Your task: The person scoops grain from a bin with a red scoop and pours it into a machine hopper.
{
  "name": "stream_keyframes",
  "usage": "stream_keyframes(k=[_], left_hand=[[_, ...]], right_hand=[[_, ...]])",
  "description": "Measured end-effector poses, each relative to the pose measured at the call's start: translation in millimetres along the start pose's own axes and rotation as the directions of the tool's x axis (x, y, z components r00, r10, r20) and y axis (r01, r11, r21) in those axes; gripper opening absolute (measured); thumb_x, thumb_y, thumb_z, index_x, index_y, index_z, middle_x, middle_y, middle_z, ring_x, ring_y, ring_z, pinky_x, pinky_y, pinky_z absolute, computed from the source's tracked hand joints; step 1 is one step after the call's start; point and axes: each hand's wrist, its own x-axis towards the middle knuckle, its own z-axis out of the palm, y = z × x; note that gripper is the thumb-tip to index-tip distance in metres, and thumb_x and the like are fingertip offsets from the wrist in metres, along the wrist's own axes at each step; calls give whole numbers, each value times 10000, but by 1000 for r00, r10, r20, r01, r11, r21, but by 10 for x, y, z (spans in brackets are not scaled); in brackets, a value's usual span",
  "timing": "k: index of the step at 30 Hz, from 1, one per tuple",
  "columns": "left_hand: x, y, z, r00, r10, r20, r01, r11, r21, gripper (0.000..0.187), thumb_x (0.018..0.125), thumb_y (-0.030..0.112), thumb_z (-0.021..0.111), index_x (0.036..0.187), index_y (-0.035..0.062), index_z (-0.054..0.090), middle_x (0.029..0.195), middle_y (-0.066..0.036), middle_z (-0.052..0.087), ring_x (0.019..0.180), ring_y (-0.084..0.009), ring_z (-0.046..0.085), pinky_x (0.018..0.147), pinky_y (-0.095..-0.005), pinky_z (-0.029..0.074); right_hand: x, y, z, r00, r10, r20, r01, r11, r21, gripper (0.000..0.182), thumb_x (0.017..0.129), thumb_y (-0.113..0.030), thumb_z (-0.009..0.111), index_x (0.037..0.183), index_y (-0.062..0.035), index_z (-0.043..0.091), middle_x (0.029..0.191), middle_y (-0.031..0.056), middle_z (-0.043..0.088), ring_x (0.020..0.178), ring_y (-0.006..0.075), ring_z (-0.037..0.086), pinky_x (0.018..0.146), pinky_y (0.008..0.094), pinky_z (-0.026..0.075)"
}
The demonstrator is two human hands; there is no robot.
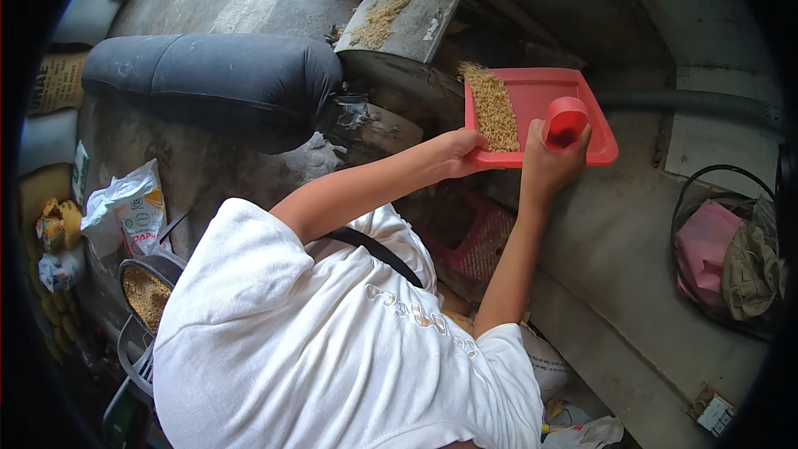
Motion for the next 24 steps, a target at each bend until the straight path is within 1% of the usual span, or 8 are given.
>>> stream_keyframes(k=[8, 11, 16, 19, 24], left_hand=[[-12, 2, 5, 999, 32, -21, -31, 999, 40, 442, 691, -111, 312, 1123, -14, 314, 1077, -149, 428, 990, -280, 466, 862, -426, 400], [36, -3, -36, 1000, 20, -9, -19, 1000, 23, 446, 693, -111, 311, 1128, -11, 311, 1083, -151, 426, 996, -285, 464, 860, -434, 402], [36, 0, -35, 1000, 2, 22, -3, 999, 51, 453, 697, -112, 312, 1137, -9, 300, 1101, -166, 416, 1009, -302, 458, 861, -459, 397], [63, -16, -52, 999, 7, 44, -8, 1000, 14, 452, 697, -111, 313, 1137, -9, 300, 1100, -167, 416, 1008, -304, 458, 857, -462, 399], [7, -6, 4, 999, 13, 37, -14, 999, 31, 449, 698, -109, 313, 1135, -10, 304, 1093, -163, 421, 1010, -301, 457, 862, -453, 397]], right_hand=[[-48, 44, -2, 999, 36, -4, -35, 998, 58, 279, 573, -71, 643, 738, -46, 420, 657, 107, 524, 628, 284, 558, 572, 334, 439], [-54, 43, 6, 1000, 15, -23, -14, 999, 50, 278, 574, -71, 643, 738, -46, 420, 658, 107, 524, 626, 282, 557, 574, 330, 439], [-44, 24, -9, 999, 2, -33, -1, 999, 37, 277, 576, -74, 643, 734, -44, 418, 652, 106, 518, 617, 283, 551, 569, 329, 435], [-32, 10, -11, 1000, 6, -23, -5, 999, 35, 276, 577, -78, 643, 730, -42, 416, 645, 106, 513, 611, 283, 547, 566, 332, 431], [-35, 26, -10, 1000, 15, -19, -14, 999, 50, 275, 580, -81, 640, 730, -42, 414, 643, 105, 509, 607, 286, 543, 565, 337, 429]])
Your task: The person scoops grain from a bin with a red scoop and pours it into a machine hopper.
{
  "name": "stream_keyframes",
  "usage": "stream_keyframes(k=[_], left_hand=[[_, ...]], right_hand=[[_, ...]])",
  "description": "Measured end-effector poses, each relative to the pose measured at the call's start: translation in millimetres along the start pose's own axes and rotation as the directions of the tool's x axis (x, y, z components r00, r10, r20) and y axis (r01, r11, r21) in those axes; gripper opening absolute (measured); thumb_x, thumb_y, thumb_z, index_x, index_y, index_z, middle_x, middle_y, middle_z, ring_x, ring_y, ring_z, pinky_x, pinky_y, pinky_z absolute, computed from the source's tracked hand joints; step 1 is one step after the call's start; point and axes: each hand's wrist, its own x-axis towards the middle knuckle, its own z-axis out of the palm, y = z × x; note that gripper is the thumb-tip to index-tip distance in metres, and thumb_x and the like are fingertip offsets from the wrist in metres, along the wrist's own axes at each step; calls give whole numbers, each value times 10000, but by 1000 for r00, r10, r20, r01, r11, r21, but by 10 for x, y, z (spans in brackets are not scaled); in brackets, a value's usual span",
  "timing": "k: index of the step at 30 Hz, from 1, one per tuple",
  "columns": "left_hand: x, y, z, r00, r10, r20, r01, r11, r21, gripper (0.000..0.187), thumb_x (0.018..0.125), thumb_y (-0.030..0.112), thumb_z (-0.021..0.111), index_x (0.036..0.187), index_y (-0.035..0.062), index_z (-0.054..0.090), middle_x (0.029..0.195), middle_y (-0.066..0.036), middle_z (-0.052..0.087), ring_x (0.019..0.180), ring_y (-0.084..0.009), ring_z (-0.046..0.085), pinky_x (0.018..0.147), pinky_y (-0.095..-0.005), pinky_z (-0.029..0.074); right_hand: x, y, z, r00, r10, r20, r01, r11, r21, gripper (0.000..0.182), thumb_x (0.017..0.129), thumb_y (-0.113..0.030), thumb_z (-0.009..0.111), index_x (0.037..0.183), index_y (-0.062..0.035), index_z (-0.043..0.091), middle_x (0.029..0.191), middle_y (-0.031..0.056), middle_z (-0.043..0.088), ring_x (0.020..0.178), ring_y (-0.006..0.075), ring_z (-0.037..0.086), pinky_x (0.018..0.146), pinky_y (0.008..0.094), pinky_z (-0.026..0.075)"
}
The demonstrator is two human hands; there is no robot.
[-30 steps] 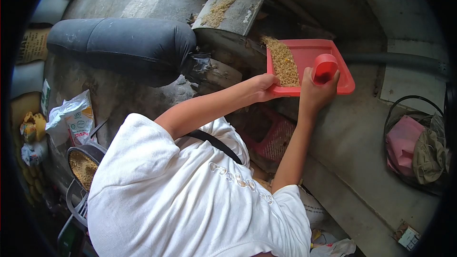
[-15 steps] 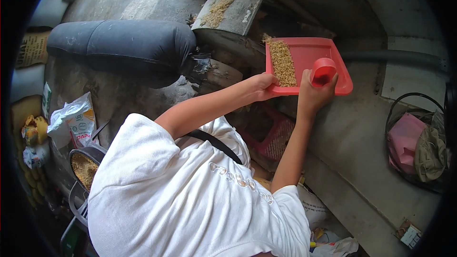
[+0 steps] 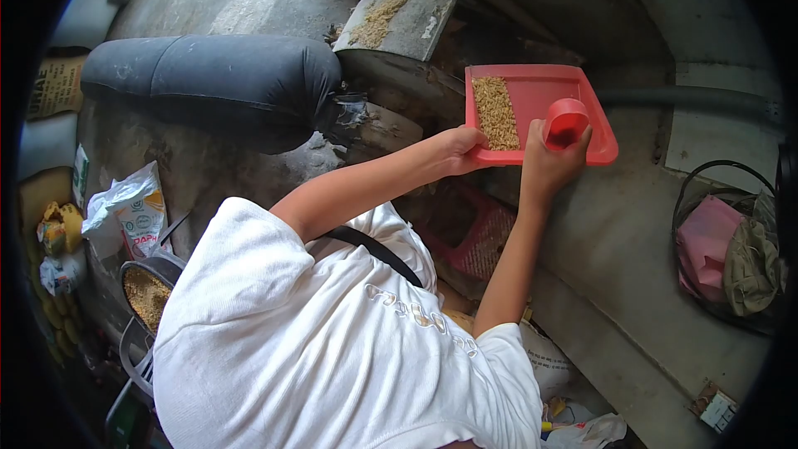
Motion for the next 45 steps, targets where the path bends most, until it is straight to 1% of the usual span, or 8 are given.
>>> stream_keyframes(k=[7, 13, 20, 28, 32, 34, 37, 45], left_hand=[[-40, -9, 46, 999, 15, -48, -14, 1000, 10, 436, 684, -111, 311, 1111, -21, 329, 1090, -150, 427, 996, -286, 465, 860, -425, 402], [-42, -5, 33, 999, 1, -36, 0, 1000, 6, 427, 687, -109, 312, 1105, -23, 332, 1084, -150, 429, 994, -287, 466, 859, -412, 406], [-43, 9, 24, 999, -2, -52, 1, 1000, -9, 423, 691, -109, 311, 1106, -25, 332, 1088, -156, 423, 992, -286, 468, 860, -411, 406], [40, -1, -45, 999, -7, 38, 7, 1000, -16, 427, 717, -92, 317, 1138, -23, 297, 1105, -173, 411, 1011, -293, 460, 870, -431, 395], [-38, 1, 26, 1000, -11, 12, 11, 1000, -4, 429, 716, -92, 314, 1139, -24, 294, 1105, -175, 411, 1009, -291, 461, 871, -427, 395], [-26, 6, 20, 999, -25, -37, 24, 1000, -13, 433, 711, -93, 314, 1138, -23, 292, 1098, -172, 412, 1005, -291, 461, 868, -424, 397], [20, -5, -37, 1000, -17, 9, 17, 1000, -21, 437, 704, -97, 317, 1134, -24, 292, 1090, -167, 412, 1000, -291, 462, 863, -425, 401], [-9, -2, 0, 1000, -3, -6, 3, 1000, -11, 437, 700, -101, 312, 1130, -29, 292, 1085, -166, 415, 999, -293, 461, 860, -429, 403]], right_hand=[[4, 0, -4, 1000, 3, 1, -3, 1000, -22, 285, 566, -77, 639, 737, -48, 413, 659, 105, 516, 620, 292, 543, 574, 348, 429], [26, -5, 3, 1000, 26, 18, -25, 999, -37, 283, 569, -91, 637, 734, -49, 411, 656, 108, 518, 629, 305, 544, 580, 358, 428], [32, -5, 27, 1000, 13, 15, -12, 998, -69, 288, 571, -106, 637, 736, -53, 407, 643, 106, 516, 623, 310, 541, 574, 367, 424], [62, 6, 34, 1000, 3, 24, -1, 998, -65, 285, 567, -106, 635, 732, -54, 407, 639, 103, 518, 614, 302, 542, 566, 363, 423], [65, -2, 18, 999, 27, 33, -25, 998, -62, 286, 566, -106, 636, 737, -54, 412, 645, 100, 519, 612, 297, 542, 569, 361, 424], [50, 12, 22, 999, 15, 32, -13, 998, -66, 287, 566, -105, 636, 739, -55, 413, 648, 99, 519, 613, 296, 542, 572, 361, 424], [53, -5, 22, 1000, 8, 29, -6, 998, -64, 288, 565, -104, 637, 742, -56, 415, 654, 98, 521, 614, 297, 542, 576, 360, 425], [39, 16, 19, 1000, 15, 16, -15, 999, -31, 286, 565, -103, 633, 739, -53, 412, 647, 100, 516, 615, 302, 541, 570, 361, 425]])
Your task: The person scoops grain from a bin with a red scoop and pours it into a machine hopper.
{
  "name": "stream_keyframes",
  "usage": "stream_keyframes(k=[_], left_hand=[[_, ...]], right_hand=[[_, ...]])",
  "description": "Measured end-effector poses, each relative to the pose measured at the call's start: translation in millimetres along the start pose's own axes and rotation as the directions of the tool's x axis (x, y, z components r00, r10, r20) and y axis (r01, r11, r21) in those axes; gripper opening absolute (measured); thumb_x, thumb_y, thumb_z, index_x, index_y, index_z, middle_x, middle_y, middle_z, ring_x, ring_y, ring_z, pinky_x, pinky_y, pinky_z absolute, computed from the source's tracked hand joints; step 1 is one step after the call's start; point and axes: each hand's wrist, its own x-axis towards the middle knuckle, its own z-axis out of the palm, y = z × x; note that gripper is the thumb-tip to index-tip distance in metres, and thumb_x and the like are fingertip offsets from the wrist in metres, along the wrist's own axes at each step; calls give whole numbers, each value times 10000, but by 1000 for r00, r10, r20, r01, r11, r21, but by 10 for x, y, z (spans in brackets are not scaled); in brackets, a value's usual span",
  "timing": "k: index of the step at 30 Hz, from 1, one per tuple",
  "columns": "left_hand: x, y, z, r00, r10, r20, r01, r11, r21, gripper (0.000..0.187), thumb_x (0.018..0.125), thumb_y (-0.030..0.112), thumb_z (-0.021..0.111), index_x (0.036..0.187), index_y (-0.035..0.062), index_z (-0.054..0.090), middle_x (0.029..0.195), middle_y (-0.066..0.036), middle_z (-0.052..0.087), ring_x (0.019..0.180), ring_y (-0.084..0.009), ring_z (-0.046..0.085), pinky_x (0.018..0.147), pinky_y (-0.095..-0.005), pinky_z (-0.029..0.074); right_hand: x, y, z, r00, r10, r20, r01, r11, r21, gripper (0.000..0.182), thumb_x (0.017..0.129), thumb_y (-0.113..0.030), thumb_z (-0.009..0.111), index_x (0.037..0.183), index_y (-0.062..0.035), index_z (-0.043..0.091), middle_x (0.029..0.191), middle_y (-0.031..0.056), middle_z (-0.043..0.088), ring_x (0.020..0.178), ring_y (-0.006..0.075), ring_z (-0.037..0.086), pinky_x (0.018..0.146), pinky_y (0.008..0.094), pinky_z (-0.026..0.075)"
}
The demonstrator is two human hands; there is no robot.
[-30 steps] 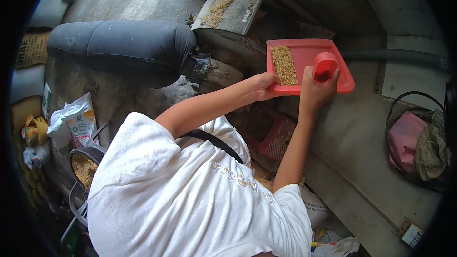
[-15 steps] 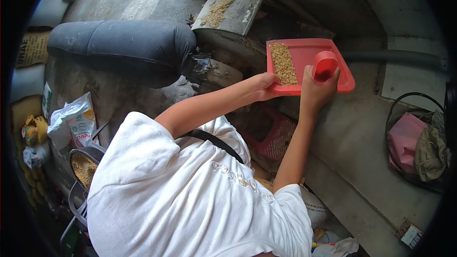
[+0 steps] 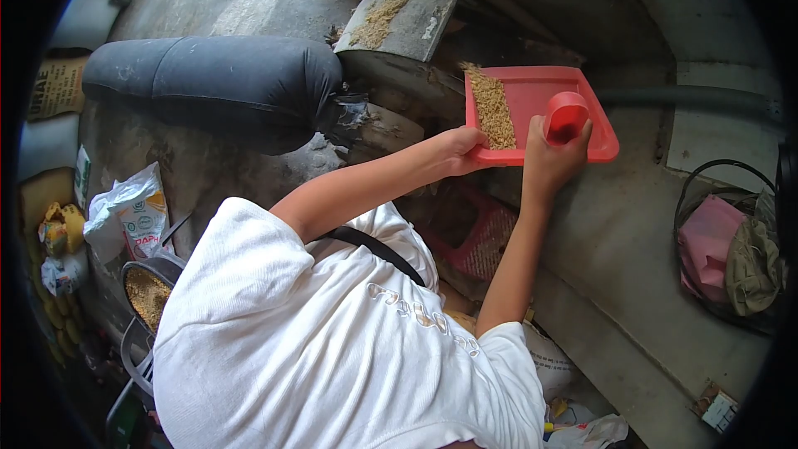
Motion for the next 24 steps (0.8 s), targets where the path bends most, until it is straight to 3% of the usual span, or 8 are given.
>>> stream_keyframes(k=[24], left_hand=[[1, -25, 2, 1000, 2, 23, -2, 1000, 18, 420, 709, -91, 324, 1123, -23, 306, 1093, -162, 416, 1000, -284, 466, 863, -418, 402]], right_hand=[[34, -18, -21, 999, -53, -10, 52, 998, -25, 265, 572, -85, 620, 714, -46, 399, 608, 103, 501, 585, 297, 531, 557, 350, 418]])
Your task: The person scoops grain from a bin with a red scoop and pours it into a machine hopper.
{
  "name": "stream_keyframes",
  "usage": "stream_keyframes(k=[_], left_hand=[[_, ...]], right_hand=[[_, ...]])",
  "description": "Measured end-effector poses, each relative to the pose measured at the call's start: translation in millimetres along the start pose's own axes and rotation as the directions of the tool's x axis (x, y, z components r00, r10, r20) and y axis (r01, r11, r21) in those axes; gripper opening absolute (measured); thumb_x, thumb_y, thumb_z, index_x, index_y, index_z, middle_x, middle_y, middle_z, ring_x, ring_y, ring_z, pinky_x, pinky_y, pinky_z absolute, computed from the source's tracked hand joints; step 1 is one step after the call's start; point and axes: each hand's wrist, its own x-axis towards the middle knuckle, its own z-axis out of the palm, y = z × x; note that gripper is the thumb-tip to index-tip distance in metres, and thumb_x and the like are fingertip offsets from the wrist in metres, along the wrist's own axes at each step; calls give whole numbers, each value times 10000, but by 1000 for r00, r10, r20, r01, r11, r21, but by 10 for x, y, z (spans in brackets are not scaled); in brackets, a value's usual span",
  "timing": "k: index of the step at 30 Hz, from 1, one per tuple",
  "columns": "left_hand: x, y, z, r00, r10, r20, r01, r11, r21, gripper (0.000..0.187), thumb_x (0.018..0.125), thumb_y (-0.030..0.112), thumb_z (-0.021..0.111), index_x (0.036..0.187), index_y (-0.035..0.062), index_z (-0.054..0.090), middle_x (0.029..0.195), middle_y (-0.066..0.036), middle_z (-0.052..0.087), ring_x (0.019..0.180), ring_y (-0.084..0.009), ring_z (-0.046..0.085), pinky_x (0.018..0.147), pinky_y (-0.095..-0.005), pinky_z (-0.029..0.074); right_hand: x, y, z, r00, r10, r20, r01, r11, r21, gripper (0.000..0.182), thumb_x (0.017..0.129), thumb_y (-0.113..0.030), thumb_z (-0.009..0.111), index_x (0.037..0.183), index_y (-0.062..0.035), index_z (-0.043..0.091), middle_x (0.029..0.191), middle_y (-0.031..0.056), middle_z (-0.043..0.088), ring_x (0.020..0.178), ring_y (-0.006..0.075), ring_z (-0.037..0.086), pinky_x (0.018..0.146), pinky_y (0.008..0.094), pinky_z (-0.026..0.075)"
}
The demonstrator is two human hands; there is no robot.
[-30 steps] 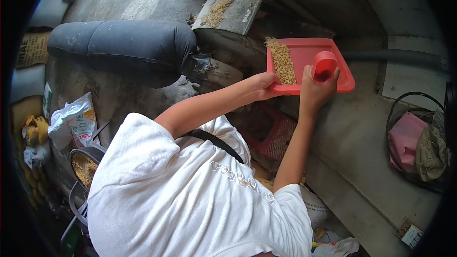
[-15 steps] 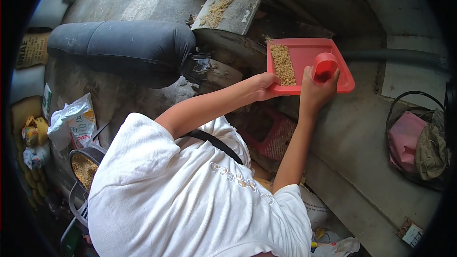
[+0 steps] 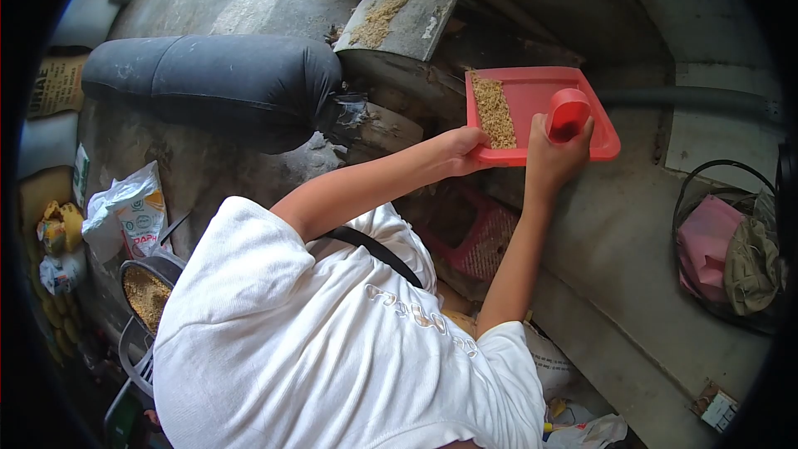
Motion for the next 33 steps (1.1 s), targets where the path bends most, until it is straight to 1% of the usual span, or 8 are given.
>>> stream_keyframes(k=[1, 5, 11, 17, 19, 23, 25, 33], left_hand=[[13, -3, -15, 1000, -2, 23, 2, 1000, -3, 416, 715, -87, 324, 1125, -23, 304, 1095, -164, 416, 1002, -285, 467, 865, -417, 401], [63, -1, -56, 1000, -18, 11, 18, 1000, -6, 406, 727, -78, 325, 1129, -24, 301, 1098, -166, 418, 1004, -286, 469, 868, -415, 400], [40, 1, -30, 1000, -14, 18, 14, 1000, 7, 405, 727, -78, 330, 1128, -25, 304, 1089, -163, 426, 995, -282, 474, 863, -413, 405], [8, 9, 9, 1000, -12, -8, 12, 1000, 2, 417, 709, -92, 324, 1122, -28, 307, 1081, -160, 426, 983, -281, 476, 861, -411, 406], [-58, 23, 80, 997, -9, -82, 10, 1000, 16, 420, 704, -97, 319, 1118, -29, 308, 1084, -163, 422, 983, -283, 474, 861, -414, 406], [-2, 7, 16, 1000, 10, -25, -9, 1000, 24, 420, 705, -98, 316, 1119, -30, 308, 1086, -163, 421, 988, -286, 472, 861, -417, 404], [29, 5, -22, 1000, -4, 20, 3, 1000, 17, 421, 707, -97, 314, 1123, -29, 306, 1087, -161, 421, 996, -287, 468, 865, -420, 400], [-27, 23, 34, 1000, -1, 0, 1, 1000, 14, 425, 708, -94, 317, 1128, -27, 303, 1085, -164, 420, 998, -287, 470, 862, -417, 408]], right_hand=[[2, -4, -2, 1000, 10, 7, -10, 1000, 4, 266, 572, -87, 621, 715, -46, 399, 608, 102, 502, 585, 297, 532, 556, 352, 418], [2, -11, -7, 1000, 15, 10, -15, 999, 31, 266, 573, -86, 620, 720, -46, 403, 610, 102, 505, 586, 297, 534, 556, 355, 418], [0, -23, -11, 1000, 14, 6, -14, 1000, 14, 262, 574, -80, 618, 725, -44, 406, 616, 103, 507, 585, 292, 535, 559, 351, 419], [2, -26, -12, 1000, 20, 6, -20, 999, 26, 261, 572, -77, 616, 722, -44, 404, 612, 104, 504, 581, 292, 531, 557, 348, 419], [0, -25, -10, 1000, 15, 0, -15, 1000, 21, 262, 571, -76, 615, 720, -44, 403, 610, 104, 502, 581, 293, 530, 557, 348, 418], [0, -1, 0, 1000, -7, -13, 8, 1000, 21, 263, 568, -73, 614, 716, -44, 398, 604, 103, 498, 577, 296, 527, 555, 345, 417], [-4, -17, -9, 1000, 11, -5, -11, 999, 31, 262, 568, -72, 613, 714, -44, 398, 603, 103, 497, 575, 296, 527, 555, 346, 417], [6, -23, 0, 1000, 17, -4, -17, 999, 50, 260, 567, -77, 614, 708, -44, 397, 595, 101, 494, 565, 292, 526, 548, 346, 418]])
